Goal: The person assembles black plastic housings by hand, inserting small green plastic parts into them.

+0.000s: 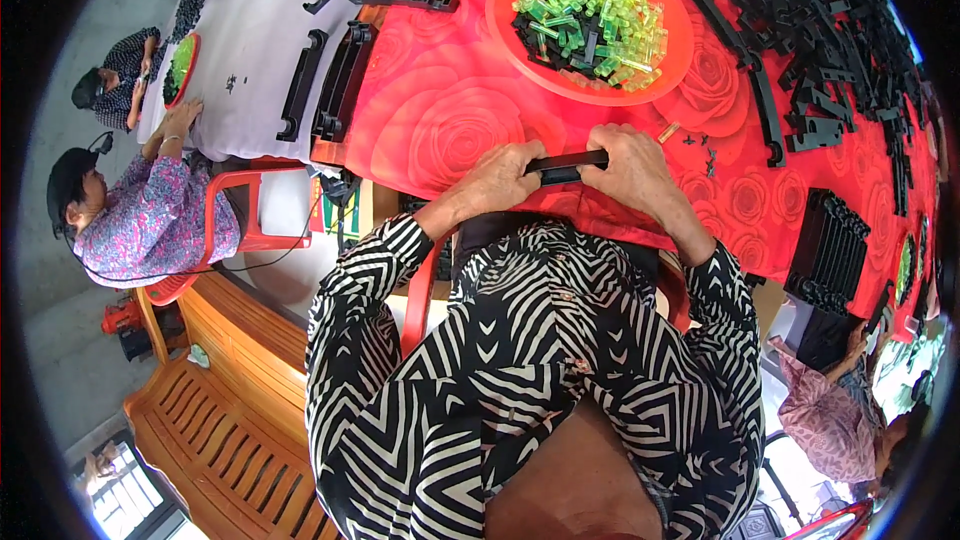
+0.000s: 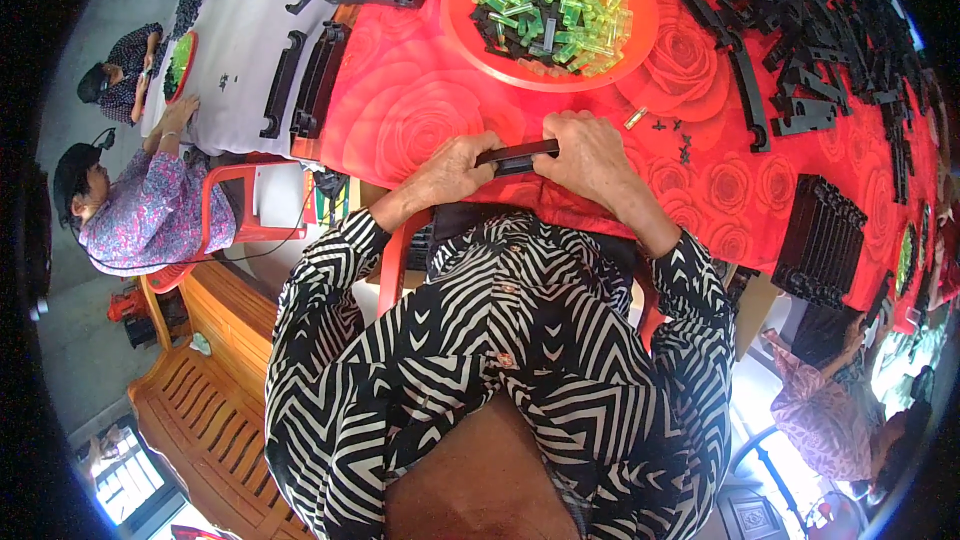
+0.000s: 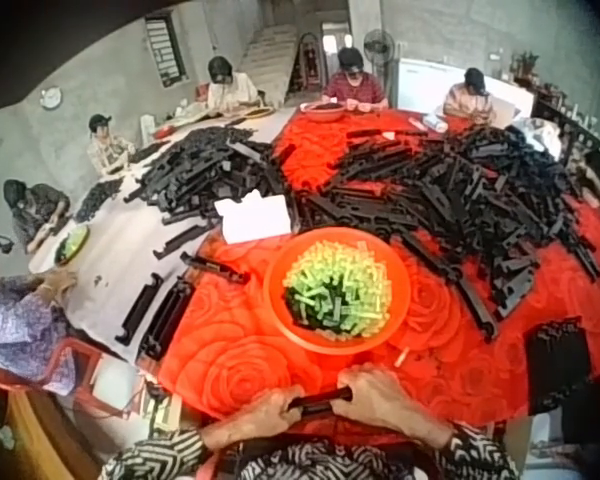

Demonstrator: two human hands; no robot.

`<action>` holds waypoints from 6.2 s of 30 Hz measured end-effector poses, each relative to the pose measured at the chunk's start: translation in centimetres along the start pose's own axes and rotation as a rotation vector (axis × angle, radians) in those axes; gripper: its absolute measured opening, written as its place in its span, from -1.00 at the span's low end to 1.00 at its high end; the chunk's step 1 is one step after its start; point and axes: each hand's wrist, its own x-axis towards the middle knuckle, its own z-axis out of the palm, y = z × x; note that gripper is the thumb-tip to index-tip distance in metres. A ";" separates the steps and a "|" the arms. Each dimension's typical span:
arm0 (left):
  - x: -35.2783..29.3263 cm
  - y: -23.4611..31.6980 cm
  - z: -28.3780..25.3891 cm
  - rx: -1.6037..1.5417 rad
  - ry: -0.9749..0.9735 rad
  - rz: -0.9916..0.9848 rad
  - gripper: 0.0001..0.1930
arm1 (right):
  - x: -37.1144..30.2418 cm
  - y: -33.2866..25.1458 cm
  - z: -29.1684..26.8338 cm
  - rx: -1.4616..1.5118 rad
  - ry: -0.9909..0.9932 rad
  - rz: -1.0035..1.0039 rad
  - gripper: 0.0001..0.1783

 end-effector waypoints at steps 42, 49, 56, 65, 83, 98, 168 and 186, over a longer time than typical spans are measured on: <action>1.6 0.0 1.4 -0.305 -0.035 -0.015 -0.83 | -0.2 1.3 -0.5 0.327 0.024 -0.044 -0.72; 1.8 0.5 1.8 -0.120 -0.011 -0.059 -0.81 | -0.4 1.5 -0.1 0.292 0.051 -0.097 -0.74; 1.9 0.6 1.8 -0.020 0.024 0.031 -0.76 | 0.3 1.8 -0.1 0.298 -0.046 -0.031 -0.71; 1.3 0.5 2.0 0.018 0.034 0.036 -0.83 | 0.3 0.6 -0.2 0.193 0.028 -0.121 -0.71; 1.3 2.1 2.8 0.139 0.091 -0.097 -0.72 | 0.4 1.7 0.0 0.287 -0.143 -0.038 -0.70; 1.3 1.9 3.5 0.231 0.129 -0.102 -0.75 | 0.0 1.6 1.2 0.179 -0.043 -0.008 -0.68; -2.1 0.0 3.8 0.319 0.273 0.075 -0.74 | -2.4 -4.1 3.8 0.036 0.326 -0.143 -0.59; -1.9 0.8 2.9 0.263 0.239 0.007 -0.77 | -1.7 -4.0 3.5 0.012 0.279 -0.104 -0.51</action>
